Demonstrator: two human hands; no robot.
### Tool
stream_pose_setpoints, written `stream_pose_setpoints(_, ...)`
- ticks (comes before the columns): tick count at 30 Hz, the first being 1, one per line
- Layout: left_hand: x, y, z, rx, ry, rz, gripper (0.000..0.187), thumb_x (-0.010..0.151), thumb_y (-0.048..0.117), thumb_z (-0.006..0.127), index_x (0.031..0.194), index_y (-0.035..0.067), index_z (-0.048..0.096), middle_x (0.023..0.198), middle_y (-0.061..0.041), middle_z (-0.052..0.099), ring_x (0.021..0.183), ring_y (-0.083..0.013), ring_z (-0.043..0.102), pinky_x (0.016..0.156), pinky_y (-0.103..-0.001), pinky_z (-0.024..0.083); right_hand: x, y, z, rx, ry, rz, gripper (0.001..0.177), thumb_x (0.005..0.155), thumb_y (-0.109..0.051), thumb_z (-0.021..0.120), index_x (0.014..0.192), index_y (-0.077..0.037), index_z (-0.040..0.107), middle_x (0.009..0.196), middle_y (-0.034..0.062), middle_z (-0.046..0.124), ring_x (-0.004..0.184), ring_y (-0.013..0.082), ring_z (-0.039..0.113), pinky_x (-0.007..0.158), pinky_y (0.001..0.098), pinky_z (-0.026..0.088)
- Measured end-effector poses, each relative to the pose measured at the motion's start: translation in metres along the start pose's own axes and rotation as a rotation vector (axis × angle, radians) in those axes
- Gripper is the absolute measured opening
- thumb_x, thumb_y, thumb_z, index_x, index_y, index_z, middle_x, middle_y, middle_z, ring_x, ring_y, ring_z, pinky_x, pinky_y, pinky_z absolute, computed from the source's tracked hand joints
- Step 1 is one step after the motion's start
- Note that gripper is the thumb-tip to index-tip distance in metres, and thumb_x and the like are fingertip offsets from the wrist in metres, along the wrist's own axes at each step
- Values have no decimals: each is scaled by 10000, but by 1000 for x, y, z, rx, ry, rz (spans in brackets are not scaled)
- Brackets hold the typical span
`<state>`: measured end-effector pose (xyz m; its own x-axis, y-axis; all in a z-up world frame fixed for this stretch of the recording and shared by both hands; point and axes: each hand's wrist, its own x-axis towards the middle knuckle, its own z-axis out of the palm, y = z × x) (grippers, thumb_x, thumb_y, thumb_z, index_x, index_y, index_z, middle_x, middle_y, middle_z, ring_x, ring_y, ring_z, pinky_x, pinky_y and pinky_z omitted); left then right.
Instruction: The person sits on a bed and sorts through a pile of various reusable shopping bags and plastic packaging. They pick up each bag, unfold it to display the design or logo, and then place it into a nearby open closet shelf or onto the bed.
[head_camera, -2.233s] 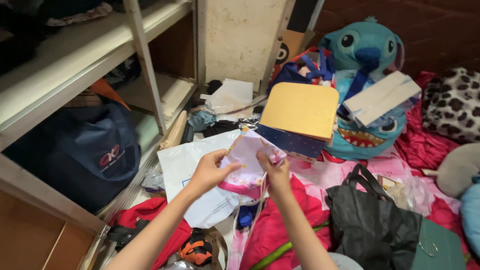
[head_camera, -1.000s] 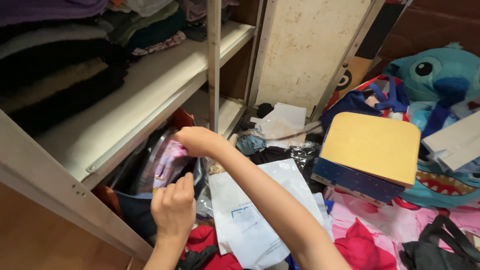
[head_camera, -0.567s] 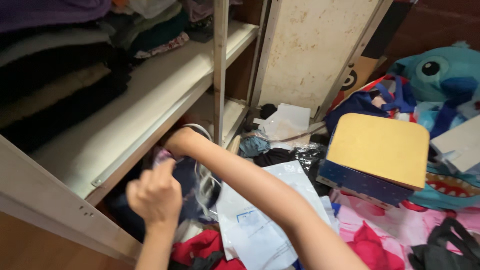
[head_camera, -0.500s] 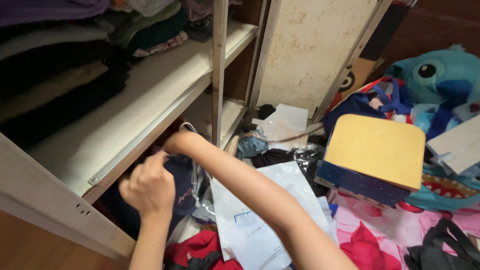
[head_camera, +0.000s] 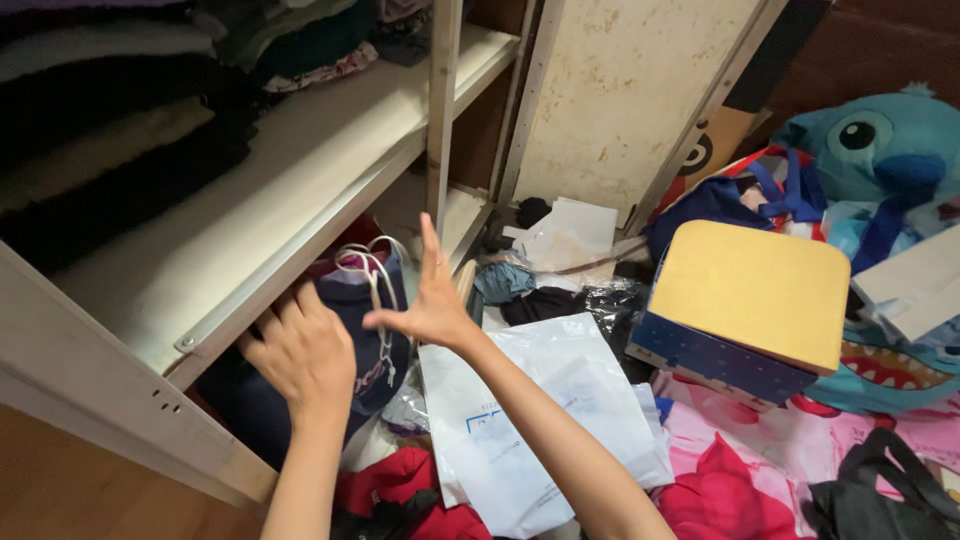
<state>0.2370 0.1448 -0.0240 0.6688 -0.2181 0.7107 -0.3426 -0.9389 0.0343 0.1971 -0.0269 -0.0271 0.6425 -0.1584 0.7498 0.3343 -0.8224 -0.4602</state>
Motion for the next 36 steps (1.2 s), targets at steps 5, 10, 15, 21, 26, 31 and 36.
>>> stream_pose_setpoints(5,-7,-5,-18,-85,40,84,646,856,417,729,1384,77,574,1301,-90,591,1233,-304,538,1071,-559,383,5,19,26,241,-210,262,1411,629,-423,920,1628,-88,-19,1442,284,465,1317,446,539,1109,502,441)
stream_pose_setpoints(10,-10,19,-9,52,-47,21,540,910,296,706,1395,102,566,1367,-46,540,1271,-251,505,1108,-547,354,18,24,0,-423,-441,303,773,765,-335,855,1405,-76,508,1187,201,701,1100,391,673,908,486,551)
stream_pose_setpoints(15,-10,17,-16,32,-14,90,332,897,171,670,1222,148,611,1386,-46,554,1282,-245,501,1101,-520,334,51,25,-66,-228,-796,596,378,838,-339,801,1115,-82,809,904,170,745,708,235,635,626,353,505)
stream_pose_setpoints(21,-22,13,-16,-1,18,163,191,958,183,663,1147,209,652,1182,-10,576,1260,-252,507,1127,-521,345,63,20,3,1219,-331,792,376,934,-102,771,1245,93,687,1034,114,737,815,112,670,735,234,557)
stream_pose_setpoints(26,-39,8,-8,-116,210,211,383,1048,202,631,1426,145,616,1390,-56,546,1353,-282,474,1172,-515,326,44,-15,57,302,-142,276,246,884,-78,781,1101,34,751,907,155,762,835,215,732,753,298,594)
stream_pose_setpoints(31,-33,8,1,69,90,181,585,1029,242,633,1592,128,518,1488,-81,502,1395,-298,433,1226,-497,293,74,-17,-10,111,-370,377,359,710,-278,877,984,-66,784,756,105,769,703,202,773,648,332,594)
stream_pose_setpoints(36,-38,9,5,293,46,178,581,1055,270,648,1583,78,499,1527,-51,467,1441,-251,397,1287,-485,271,-25,63,-128,-129,-182,251,705,771,-439,844,1303,-48,595,1028,126,761,972,303,722,789,413,544)
